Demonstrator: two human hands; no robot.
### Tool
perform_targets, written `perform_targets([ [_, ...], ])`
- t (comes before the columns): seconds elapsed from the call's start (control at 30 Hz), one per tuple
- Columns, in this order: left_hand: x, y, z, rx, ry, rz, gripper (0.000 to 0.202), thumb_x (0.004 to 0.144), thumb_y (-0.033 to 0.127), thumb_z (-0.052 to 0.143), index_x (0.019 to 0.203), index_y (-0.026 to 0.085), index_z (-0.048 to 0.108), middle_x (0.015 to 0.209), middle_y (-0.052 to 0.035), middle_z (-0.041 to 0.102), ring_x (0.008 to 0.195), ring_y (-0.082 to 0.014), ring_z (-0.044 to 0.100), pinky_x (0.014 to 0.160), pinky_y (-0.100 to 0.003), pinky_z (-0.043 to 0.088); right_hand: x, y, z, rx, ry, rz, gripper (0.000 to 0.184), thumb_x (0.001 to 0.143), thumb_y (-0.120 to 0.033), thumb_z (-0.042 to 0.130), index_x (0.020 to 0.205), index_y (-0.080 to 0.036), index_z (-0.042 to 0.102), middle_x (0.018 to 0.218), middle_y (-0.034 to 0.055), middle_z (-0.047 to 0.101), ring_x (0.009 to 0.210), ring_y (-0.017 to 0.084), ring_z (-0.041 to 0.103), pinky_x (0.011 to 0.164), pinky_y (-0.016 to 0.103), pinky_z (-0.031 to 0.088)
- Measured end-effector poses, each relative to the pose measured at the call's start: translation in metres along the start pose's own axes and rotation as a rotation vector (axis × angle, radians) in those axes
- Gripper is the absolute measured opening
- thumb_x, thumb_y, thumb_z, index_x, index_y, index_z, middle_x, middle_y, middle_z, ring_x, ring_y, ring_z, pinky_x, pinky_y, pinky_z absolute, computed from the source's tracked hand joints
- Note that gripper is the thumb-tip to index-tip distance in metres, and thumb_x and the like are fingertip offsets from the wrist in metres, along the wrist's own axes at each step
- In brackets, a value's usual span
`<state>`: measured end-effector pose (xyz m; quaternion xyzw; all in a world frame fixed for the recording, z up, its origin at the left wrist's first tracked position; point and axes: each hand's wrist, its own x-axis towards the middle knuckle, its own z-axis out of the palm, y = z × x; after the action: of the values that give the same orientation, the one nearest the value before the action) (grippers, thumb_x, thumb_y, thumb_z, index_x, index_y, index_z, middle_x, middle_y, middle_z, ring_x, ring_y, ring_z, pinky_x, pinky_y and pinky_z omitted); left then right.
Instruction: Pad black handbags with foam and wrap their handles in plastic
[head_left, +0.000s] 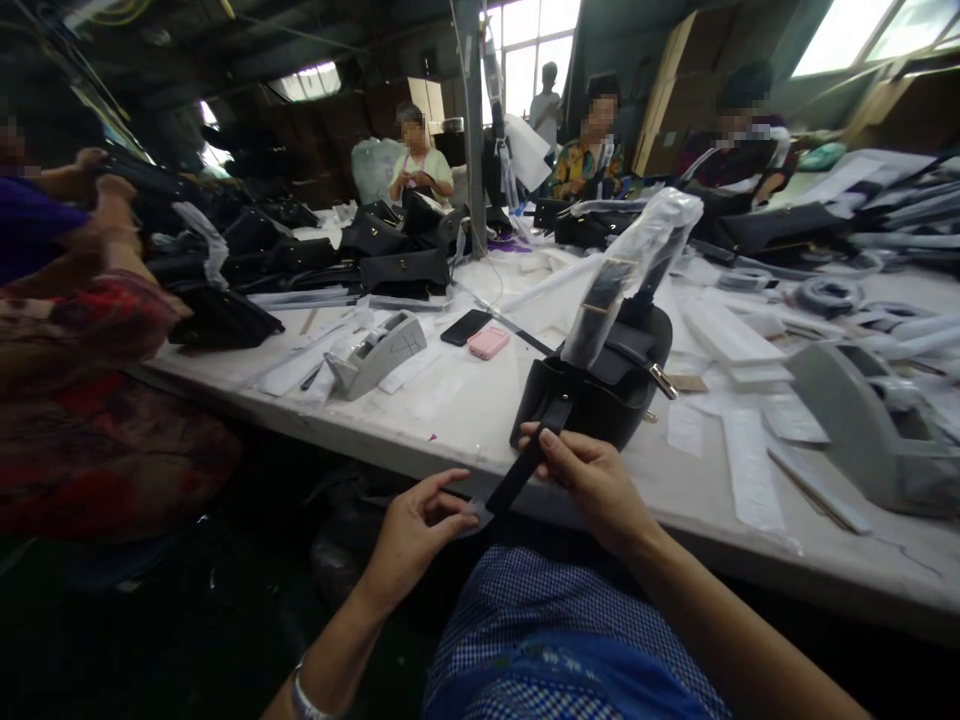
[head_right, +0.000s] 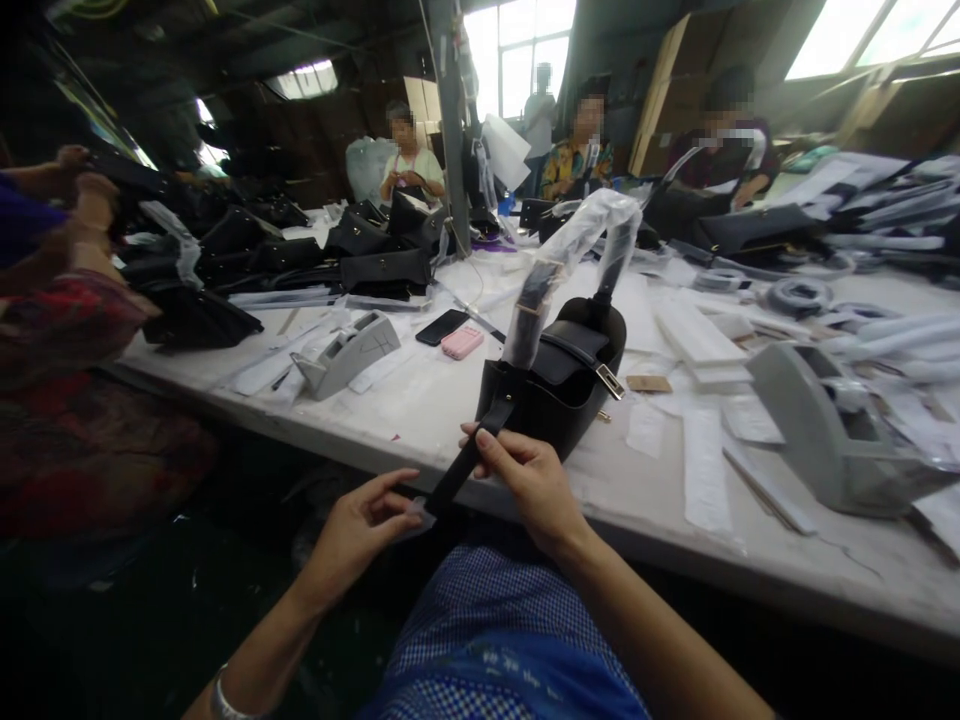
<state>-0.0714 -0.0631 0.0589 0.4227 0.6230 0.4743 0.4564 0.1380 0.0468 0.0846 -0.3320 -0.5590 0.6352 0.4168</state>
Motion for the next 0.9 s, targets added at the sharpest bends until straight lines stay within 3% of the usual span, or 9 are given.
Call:
perform_targets([
  [0.23,-0.0032,-0.0085,-0.0043,-0.035,0.003,-0.008,0.062,0.068,0.027,0.083,0.125,0.017,0.062,0.075,0.0003,0.074,0.073,-0.0170,0.069,0.077,-0.027,0.052,0.0054,0.0021,0.0049,-0.026,0.031,-0.017,0.034,0.088,-0.048,0.068,0.107,-0.022,0.078,0.099,0.0059,0.076,0.085,0.017,0.066,0.088,0.033,0.047],
  [0.4,-0.0020,-0.0068,-0.0015,-0.076,-0.045,-0.021,0.065,0.068,0.028,0.083,0.128,0.016,0.060,0.078,-0.0012,0.075,0.074,-0.0180,0.069,0.077,-0.028,0.052,0.0058,0.0038,0.0062,-0.020,0.012,-0.043,0.028,0.089,-0.046,0.068,0.092,-0.020,0.080,0.098,0.0068,0.076,0.100,0.021,0.066,0.094,0.032,0.046],
  [0.6,-0.0004,-0.0042,0.0008,-0.074,-0.060,-0.022,0.066,0.070,0.028,0.083,0.130,0.016,0.060,0.082,-0.0034,0.076,0.077,-0.0194,0.070,0.078,-0.029,0.052,0.0049,0.0024,0.0070,-0.034,0.018,-0.029,0.030,0.089,-0.047,0.067,0.093,-0.020,0.080,0.107,0.0089,0.075,0.103,0.023,0.066,0.097,0.036,0.046],
  [0.83,-0.0010,-0.0001,0.0017,-0.096,-0.049,-0.025,0.065,0.068,0.026,0.083,0.128,0.015,0.062,0.080,-0.0035,0.076,0.075,-0.0190,0.070,0.076,-0.028,0.054,0.0048,-0.0023,0.0067,-0.073,0.004,-0.035,0.039,0.087,-0.050,0.068,0.066,-0.018,0.074,0.109,0.0094,0.075,0.109,0.025,0.064,0.097,0.035,0.046],
  [0.9,-0.0011,0.0011,0.0024,-0.128,-0.057,-0.035,0.065,0.068,0.026,0.083,0.129,0.016,0.061,0.080,-0.0032,0.076,0.075,-0.0180,0.070,0.074,-0.027,0.054,0.0052,-0.0033,0.0072,-0.072,-0.007,-0.035,0.037,0.087,-0.049,0.068,0.069,-0.018,0.076,0.106,0.0093,0.075,0.105,0.024,0.065,0.093,0.033,0.047],
])
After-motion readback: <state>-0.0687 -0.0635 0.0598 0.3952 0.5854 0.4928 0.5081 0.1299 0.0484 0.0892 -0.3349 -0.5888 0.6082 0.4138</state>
